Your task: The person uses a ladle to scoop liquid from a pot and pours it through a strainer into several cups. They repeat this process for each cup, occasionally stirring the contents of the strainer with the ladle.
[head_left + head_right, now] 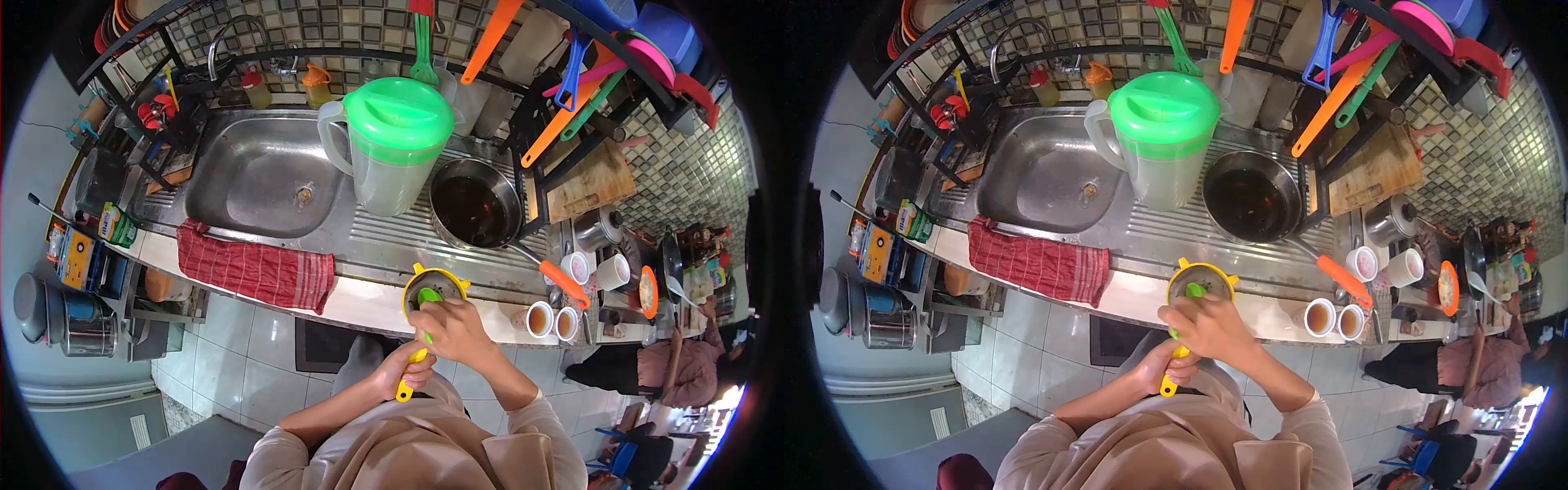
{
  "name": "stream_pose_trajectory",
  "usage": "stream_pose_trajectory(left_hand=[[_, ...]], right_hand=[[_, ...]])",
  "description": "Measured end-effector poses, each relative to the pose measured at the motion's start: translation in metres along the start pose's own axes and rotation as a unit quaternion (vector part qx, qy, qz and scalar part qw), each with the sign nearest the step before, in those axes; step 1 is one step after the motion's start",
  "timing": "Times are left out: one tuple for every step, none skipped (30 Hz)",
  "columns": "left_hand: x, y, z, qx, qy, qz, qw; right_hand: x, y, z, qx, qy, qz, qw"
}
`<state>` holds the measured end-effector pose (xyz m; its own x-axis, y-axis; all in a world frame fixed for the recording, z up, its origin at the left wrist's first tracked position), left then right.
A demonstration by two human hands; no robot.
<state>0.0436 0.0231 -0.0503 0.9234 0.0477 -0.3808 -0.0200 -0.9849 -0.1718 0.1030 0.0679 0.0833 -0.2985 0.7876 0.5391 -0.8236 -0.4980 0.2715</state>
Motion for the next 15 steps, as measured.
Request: stream_pose_trajectory(left_hand=[[0.000, 0.000, -0.001, 0.011, 0.015, -0.004, 1.000], [0.000, 0.000, -0.001, 0.010, 0.015, -0.004, 1.000], [0.000, 0.001, -0.001, 0.017, 0.003, -0.003, 1.000], [-0.001, 0.001, 0.000, 0.023, -0.008, -0.002, 1.000], [0.000, 0.002, 0.003, 0.023, -0.008, -0.002, 1.000], [0.001, 0.005, 0.007, 0.025, -0.008, 0.009, 1.000], [0.001, 0.007, 0.008, 0.027, -0.008, 0.019, 0.999], [0.001, 0.007, 0.007, 0.027, -0.007, 0.019, 0.999], [0.001, 0.005, 0.007, 0.042, -0.015, 0.013, 0.999], [0.001, 0.004, 0.006, 0.057, -0.022, 0.007, 0.998], [0.001, 0.004, 0.007, 0.058, -0.022, 0.007, 0.998], [0.001, 0.006, 0.009, 0.028, -0.020, 0.013, 0.999], [0.000, 0.006, 0.006, -0.002, -0.018, 0.019, 1.000], [0.000, 0.005, 0.004, -0.001, -0.018, 0.019, 1.000], [-0.001, 0.001, 0.000, 0.011, -0.021, 0.009, 1.000]], right_hand=[[-0.001, 0.001, -0.001, 0.000, 0.000, 0.000, 1.000], [-0.002, 0.003, -0.003, -0.009, 0.003, 0.007, 1.000], [-0.003, 0.006, -0.005, -0.019, 0.005, 0.014, 1.000], [-0.003, 0.007, -0.005, -0.018, 0.005, 0.014, 1.000], [-0.003, 0.009, -0.006, -0.022, 0.016, 0.019, 0.999], [-0.003, 0.011, -0.008, -0.026, 0.026, 0.023, 0.999], [-0.003, 0.013, -0.007, -0.027, 0.026, 0.023, 0.999], [-0.003, 0.017, -0.008, -0.030, 0.039, 0.033, 0.998], [-0.004, 0.020, -0.010, -0.033, 0.052, 0.043, 0.997], [-0.005, 0.022, -0.010, -0.034, 0.051, 0.043, 0.997], [-0.006, 0.023, -0.008, -0.033, 0.042, 0.044, 0.998], [-0.006, 0.024, -0.007, -0.031, 0.034, 0.046, 0.998], [-0.007, 0.021, -0.008, -0.032, 0.033, 0.046, 0.998], [-0.010, 0.012, -0.005, -0.015, 0.011, 0.018, 1.000], [-0.013, 0.004, 0.000, 0.003, -0.012, -0.010, 1.000]])
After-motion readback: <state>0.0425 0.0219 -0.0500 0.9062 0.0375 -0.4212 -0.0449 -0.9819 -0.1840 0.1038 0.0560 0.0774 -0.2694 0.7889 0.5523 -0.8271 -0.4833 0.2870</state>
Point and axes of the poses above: each hand's wrist, its own x-axis towards the middle knuckle, its own z-axis out of the back of the hand, y = z × x, the point moved 7 cm from there along x, towards the middle knuckle
